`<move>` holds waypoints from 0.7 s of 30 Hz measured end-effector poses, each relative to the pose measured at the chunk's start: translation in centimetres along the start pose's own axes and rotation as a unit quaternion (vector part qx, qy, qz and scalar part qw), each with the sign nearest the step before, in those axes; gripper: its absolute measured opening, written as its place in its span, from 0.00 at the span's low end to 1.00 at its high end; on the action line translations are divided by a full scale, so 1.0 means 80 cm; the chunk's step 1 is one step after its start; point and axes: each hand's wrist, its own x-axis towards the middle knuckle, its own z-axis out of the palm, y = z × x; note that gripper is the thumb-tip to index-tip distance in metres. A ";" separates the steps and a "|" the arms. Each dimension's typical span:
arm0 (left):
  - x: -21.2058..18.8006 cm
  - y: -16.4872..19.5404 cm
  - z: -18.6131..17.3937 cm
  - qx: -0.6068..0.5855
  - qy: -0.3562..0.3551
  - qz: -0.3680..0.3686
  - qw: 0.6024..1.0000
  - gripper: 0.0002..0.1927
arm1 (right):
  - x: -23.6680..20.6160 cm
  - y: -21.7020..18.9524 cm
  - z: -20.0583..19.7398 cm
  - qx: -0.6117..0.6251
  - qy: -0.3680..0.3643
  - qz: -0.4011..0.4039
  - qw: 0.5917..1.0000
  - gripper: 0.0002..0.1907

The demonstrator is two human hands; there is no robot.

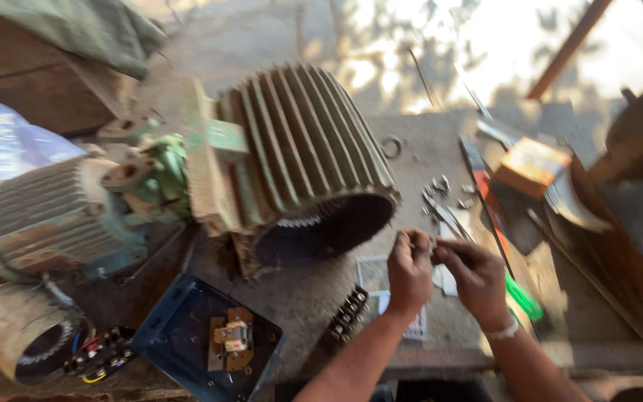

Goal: The person uses a green-handled screwdriver to loosen screws on a black terminal block mounted on an electric motor junction box, then removes the block and handles small screws and contact parts by hand, placing them on the workbench while working on the disassembled motor.

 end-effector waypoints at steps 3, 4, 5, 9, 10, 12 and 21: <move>0.001 -0.004 0.000 -0.006 -0.019 -0.045 0.999 0.07 | -0.001 0.009 -0.007 0.036 -0.002 -0.004 0.999 0.11; 0.002 -0.004 -0.001 -0.017 -0.027 -0.077 0.997 0.07 | -0.002 0.011 -0.009 0.046 -0.003 -0.006 0.999 0.11; 0.002 -0.002 -0.001 -0.028 -0.033 -0.107 0.993 0.07 | -0.002 0.012 -0.011 0.050 -0.005 0.000 0.999 0.11; 0.002 0.007 -0.005 -0.108 -0.070 -0.146 0.981 0.07 | -0.002 0.016 -0.017 0.064 -0.023 0.005 0.998 0.12; 0.001 0.009 -0.005 -0.079 -0.069 -0.137 0.985 0.07 | -0.001 0.018 -0.018 0.066 -0.030 0.002 0.997 0.12; -0.001 0.012 -0.005 0.000 -0.069 -0.083 0.994 0.09 | 0.000 0.021 -0.020 0.114 -0.023 0.014 0.993 0.12; -0.002 0.015 0.004 0.186 -0.031 0.037 0.981 0.18 | 0.009 0.017 -0.029 0.198 -0.110 0.056 0.972 0.14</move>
